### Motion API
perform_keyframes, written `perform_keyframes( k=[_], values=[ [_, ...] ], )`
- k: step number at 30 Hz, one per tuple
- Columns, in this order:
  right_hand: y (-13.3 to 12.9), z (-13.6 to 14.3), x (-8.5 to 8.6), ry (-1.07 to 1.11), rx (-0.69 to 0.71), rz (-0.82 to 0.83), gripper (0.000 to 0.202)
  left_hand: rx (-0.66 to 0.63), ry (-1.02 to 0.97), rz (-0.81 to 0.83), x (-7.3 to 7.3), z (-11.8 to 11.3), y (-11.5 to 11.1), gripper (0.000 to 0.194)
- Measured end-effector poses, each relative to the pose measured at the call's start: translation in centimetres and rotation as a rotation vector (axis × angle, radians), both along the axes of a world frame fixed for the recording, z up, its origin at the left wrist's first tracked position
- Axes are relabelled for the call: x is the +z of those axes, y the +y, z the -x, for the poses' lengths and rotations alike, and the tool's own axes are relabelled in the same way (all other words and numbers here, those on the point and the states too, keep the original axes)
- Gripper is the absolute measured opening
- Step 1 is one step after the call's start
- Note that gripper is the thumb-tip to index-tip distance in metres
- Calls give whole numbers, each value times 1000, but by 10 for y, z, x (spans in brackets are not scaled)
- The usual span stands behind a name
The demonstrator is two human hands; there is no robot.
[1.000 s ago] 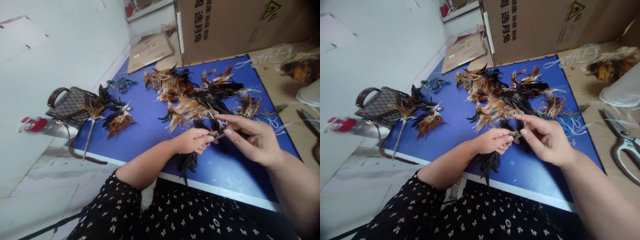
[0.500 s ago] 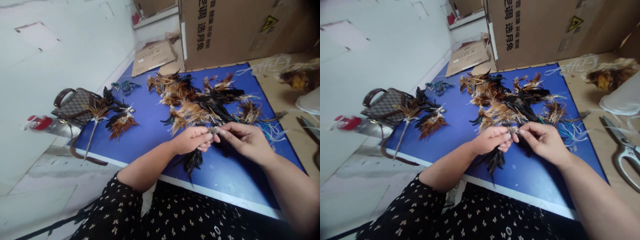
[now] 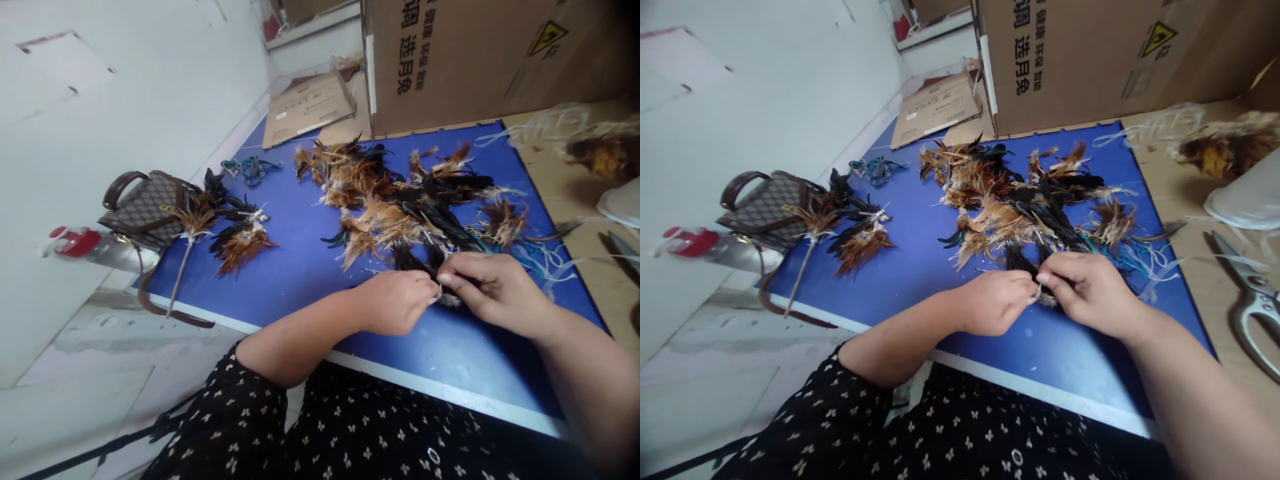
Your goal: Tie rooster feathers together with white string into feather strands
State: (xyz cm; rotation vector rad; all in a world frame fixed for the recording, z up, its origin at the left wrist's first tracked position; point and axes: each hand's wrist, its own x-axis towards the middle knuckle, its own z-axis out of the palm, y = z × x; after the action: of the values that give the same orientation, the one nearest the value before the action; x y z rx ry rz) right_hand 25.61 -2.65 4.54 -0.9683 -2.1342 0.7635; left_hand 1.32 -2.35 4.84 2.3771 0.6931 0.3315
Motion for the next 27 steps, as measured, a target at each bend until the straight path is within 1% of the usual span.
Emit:
perform_keyframes(
  k=[2, 4, 6, 9, 12, 15, 19, 24, 27],
  values=[
    [2, 0, 0, 68, -22, 129, 43, 2, -156, 41, 4, 3, 3, 24],
    [1, 4, -2, 132, -57, 171, 47, 88, -270, 64, 4, 5, 7, 26],
    [-4, 11, -5, 149, -78, 131, 47, 212, -307, 55, 0, 4, 10, 28],
    [-13, 24, -9, 110, -129, 2, 43, 363, -318, 33, -8, -1, 10, 26],
    [-18, 33, -12, 78, -173, -83, 40, 460, -328, 44, -16, -5, 9, 20],
    [-19, 37, -13, 70, -183, -70, 42, 528, -329, 34, -21, -8, 11, 20],
    [-19, 39, -14, 59, -195, -53, 44, 556, -306, -14, -24, -10, 16, 23],
    [-20, 37, -15, 29, -175, -97, 44, 508, -299, -135, -30, -10, 25, 27],
    [-16, 33, -16, 4, -189, -95, 40, 499, -338, -116, -34, -8, 29, 27]
  ],
)
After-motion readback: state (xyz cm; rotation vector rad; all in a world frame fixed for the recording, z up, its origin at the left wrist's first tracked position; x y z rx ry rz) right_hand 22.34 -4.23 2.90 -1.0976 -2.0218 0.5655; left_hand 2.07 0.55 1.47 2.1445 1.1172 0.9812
